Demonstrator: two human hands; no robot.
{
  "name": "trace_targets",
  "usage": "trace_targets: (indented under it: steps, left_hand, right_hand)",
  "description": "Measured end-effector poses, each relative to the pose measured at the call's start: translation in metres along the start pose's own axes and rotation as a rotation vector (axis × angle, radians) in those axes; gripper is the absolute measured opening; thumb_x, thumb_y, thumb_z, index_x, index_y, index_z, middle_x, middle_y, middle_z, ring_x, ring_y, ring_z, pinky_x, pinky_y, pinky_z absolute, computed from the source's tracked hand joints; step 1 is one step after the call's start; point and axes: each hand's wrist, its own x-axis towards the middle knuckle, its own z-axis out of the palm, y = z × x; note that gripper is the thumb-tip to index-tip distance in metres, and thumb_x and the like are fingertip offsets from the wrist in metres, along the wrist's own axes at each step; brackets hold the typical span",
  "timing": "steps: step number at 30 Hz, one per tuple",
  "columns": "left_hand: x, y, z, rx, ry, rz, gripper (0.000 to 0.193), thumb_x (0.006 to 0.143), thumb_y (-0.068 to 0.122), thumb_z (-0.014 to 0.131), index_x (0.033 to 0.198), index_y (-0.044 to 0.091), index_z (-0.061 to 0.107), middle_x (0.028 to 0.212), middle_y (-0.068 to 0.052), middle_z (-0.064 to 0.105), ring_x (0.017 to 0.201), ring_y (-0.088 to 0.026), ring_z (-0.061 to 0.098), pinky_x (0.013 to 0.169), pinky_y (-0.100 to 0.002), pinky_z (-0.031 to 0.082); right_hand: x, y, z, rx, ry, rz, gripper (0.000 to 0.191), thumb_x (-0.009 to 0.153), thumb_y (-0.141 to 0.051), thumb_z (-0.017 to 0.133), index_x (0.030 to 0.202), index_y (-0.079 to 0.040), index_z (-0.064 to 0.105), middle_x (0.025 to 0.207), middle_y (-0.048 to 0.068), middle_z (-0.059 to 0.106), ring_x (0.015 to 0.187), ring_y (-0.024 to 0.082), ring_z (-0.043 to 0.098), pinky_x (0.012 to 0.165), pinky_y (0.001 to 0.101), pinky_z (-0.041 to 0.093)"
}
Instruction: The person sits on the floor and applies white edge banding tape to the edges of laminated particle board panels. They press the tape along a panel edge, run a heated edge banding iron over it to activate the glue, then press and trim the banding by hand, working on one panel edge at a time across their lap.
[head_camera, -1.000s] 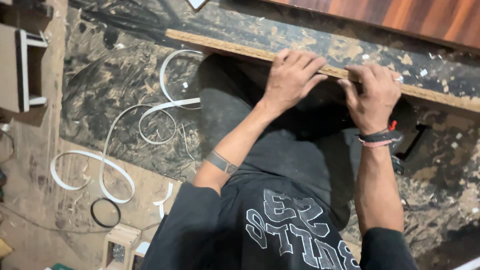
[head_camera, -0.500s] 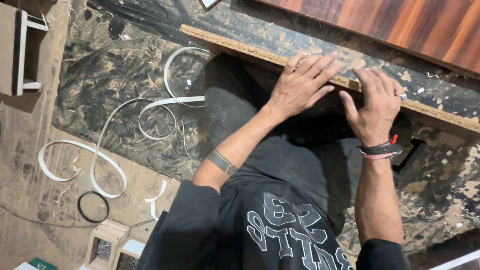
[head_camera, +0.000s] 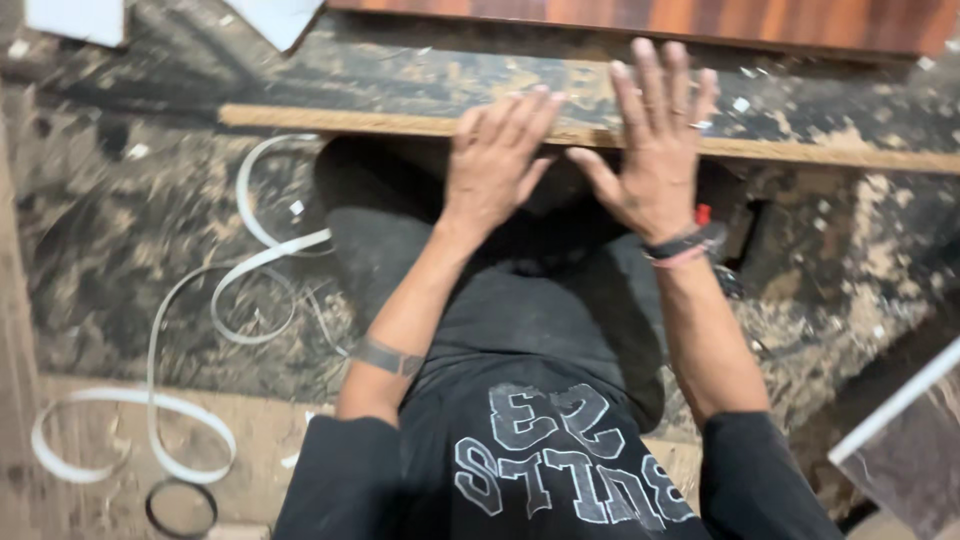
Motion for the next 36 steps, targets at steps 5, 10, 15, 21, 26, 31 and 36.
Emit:
trace_targets:
  steps: [5,10,15,21,26,31,36]
  left_hand:
    - [0.000,-0.001,-0.004,0.019,0.033,0.010,0.073,0.098,0.037,0.077,0.161,0.018,0.043,0.159,-0.001,0.048,0.143,-0.018,0.045,0.118,-0.042,0.028]
    - [0.006,0.005,-0.013,-0.038,0.000,-0.019,0.076,0.095,0.037,0.077,0.160,0.016,0.043,0.162,-0.002,0.046,0.142,-0.021,0.045,0.118,-0.045,0.027]
    - [0.014,0.012,-0.016,0.027,0.034,0.048,0.081,0.092,0.033,0.076,0.160,0.015,0.038,0.164,-0.004,0.041,0.150,-0.024,0.042,0.125,-0.054,0.024]
    - [0.021,0.006,-0.013,0.033,-0.131,0.074,0.068,0.085,0.031,0.078,0.144,0.008,0.054,0.140,-0.010,0.059,0.126,-0.027,0.054,0.112,-0.052,0.033]
    - [0.026,0.001,-0.012,0.039,-0.123,0.079,0.041,0.090,0.027,0.079,0.125,0.011,0.066,0.112,-0.006,0.065,0.109,-0.026,0.060,0.106,-0.047,0.039]
    - [0.035,-0.006,-0.013,0.047,-0.069,0.143,0.029,0.099,0.032,0.077,0.118,0.012,0.066,0.111,-0.006,0.066,0.110,-0.026,0.061,0.111,-0.050,0.036]
    - [0.031,-0.022,-0.018,0.136,-0.120,0.131,0.030,0.101,0.034,0.077,0.120,0.013,0.067,0.112,-0.005,0.067,0.109,-0.024,0.062,0.120,-0.057,0.028]
  right_hand:
    - [0.003,-0.013,0.003,-0.015,-0.173,0.053,0.092,0.098,-0.064,0.067,0.164,-0.009,0.034,0.171,0.016,0.027,0.159,0.034,0.020,0.126,0.0633,0.006]
    - [0.002,-0.018,-0.001,-0.007,0.012,0.066,0.090,0.103,-0.064,0.061,0.165,-0.005,0.031,0.172,0.016,0.028,0.162,0.033,0.018,0.130,0.0604,0.005]
    - [0.000,-0.022,0.011,-0.058,-0.089,0.116,0.088,0.101,-0.062,0.058,0.163,-0.004,0.034,0.170,0.012,0.032,0.160,0.026,0.023,0.128,0.0600,0.006]
    - [-0.010,-0.022,0.012,-0.054,-0.006,0.103,0.084,0.102,-0.059,0.062,0.163,-0.006,0.036,0.169,0.011,0.033,0.158,0.027,0.026,0.129,0.0611,0.006]
    - [-0.011,-0.015,0.002,-0.085,-0.018,0.134,0.082,0.100,-0.055,0.065,0.162,-0.008,0.038,0.167,0.008,0.036,0.157,0.025,0.027,0.127,0.0627,0.007]
    - [-0.014,-0.002,-0.003,-0.041,0.059,0.152,0.082,0.102,-0.056,0.064,0.162,-0.007,0.036,0.167,0.011,0.038,0.158,0.026,0.028,0.128,0.0617,0.009]
    - [-0.024,0.020,0.000,-0.056,-0.018,0.156,0.077,0.100,-0.056,0.064,0.158,-0.010,0.042,0.163,0.008,0.043,0.154,0.025,0.032,0.127,0.0624,0.010]
